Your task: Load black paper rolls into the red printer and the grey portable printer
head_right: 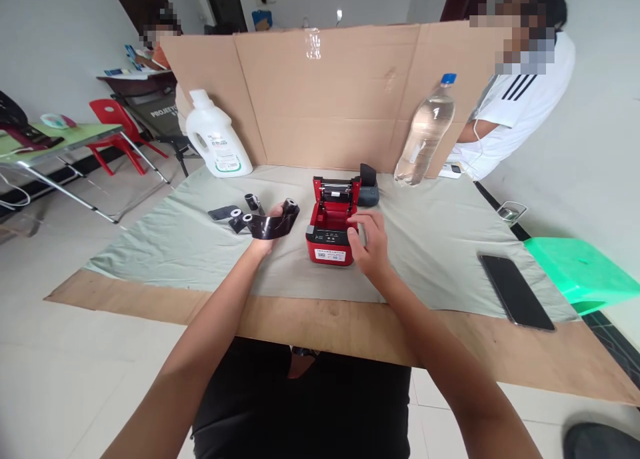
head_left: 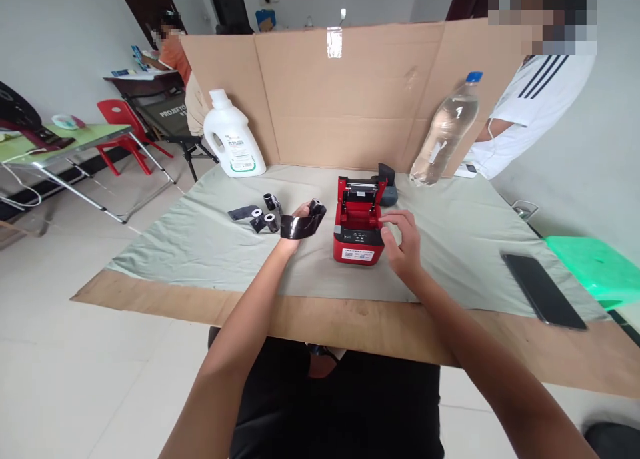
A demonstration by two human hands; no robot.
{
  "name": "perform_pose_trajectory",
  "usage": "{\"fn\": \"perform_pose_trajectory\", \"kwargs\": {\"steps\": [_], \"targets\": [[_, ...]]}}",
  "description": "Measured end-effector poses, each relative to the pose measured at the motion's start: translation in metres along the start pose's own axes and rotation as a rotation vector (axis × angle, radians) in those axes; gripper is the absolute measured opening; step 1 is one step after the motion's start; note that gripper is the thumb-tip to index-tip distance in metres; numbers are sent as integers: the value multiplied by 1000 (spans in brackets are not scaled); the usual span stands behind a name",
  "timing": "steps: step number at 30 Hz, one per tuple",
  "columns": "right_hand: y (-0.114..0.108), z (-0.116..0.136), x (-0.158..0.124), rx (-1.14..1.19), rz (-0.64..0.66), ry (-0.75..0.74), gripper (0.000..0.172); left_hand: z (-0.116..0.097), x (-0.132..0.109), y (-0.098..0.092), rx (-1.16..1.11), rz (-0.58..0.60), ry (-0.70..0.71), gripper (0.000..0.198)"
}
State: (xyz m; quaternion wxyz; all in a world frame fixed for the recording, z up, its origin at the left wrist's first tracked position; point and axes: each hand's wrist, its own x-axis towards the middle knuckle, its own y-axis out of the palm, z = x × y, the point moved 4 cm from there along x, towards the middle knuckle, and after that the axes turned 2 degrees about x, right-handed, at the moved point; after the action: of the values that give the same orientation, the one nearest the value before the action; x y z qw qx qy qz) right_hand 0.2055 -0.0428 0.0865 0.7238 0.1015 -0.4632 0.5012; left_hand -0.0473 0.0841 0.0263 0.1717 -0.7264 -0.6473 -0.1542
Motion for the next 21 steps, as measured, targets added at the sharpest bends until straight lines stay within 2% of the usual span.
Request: {"fn": "perform_pose_trajectory", "kwargs": {"steps": [2,5,9,11,15,19,21], "targets": [[11,22,22,9,102,-7,17,1,-1,-1,-56,-10,-34,54],[42,41,55,43,377,113,16,-4,-3,-1,-77,17,-41,57],[82,43,82,-33,588,243,25,-16,-5,2,-63,43,74,56],[93,40,86,-71,659,268,18,-18,-6,3,-109,40,99,54],[95,39,84,-46,708,232,8,-19,-7,4,-164,64,87,56],[87,38,83,-30,702,188,14,-19,-11,7,-90,126,38,54],[86,38,83,-10,672,201,19,-21,-13,7,-47,74,45,56]]}}
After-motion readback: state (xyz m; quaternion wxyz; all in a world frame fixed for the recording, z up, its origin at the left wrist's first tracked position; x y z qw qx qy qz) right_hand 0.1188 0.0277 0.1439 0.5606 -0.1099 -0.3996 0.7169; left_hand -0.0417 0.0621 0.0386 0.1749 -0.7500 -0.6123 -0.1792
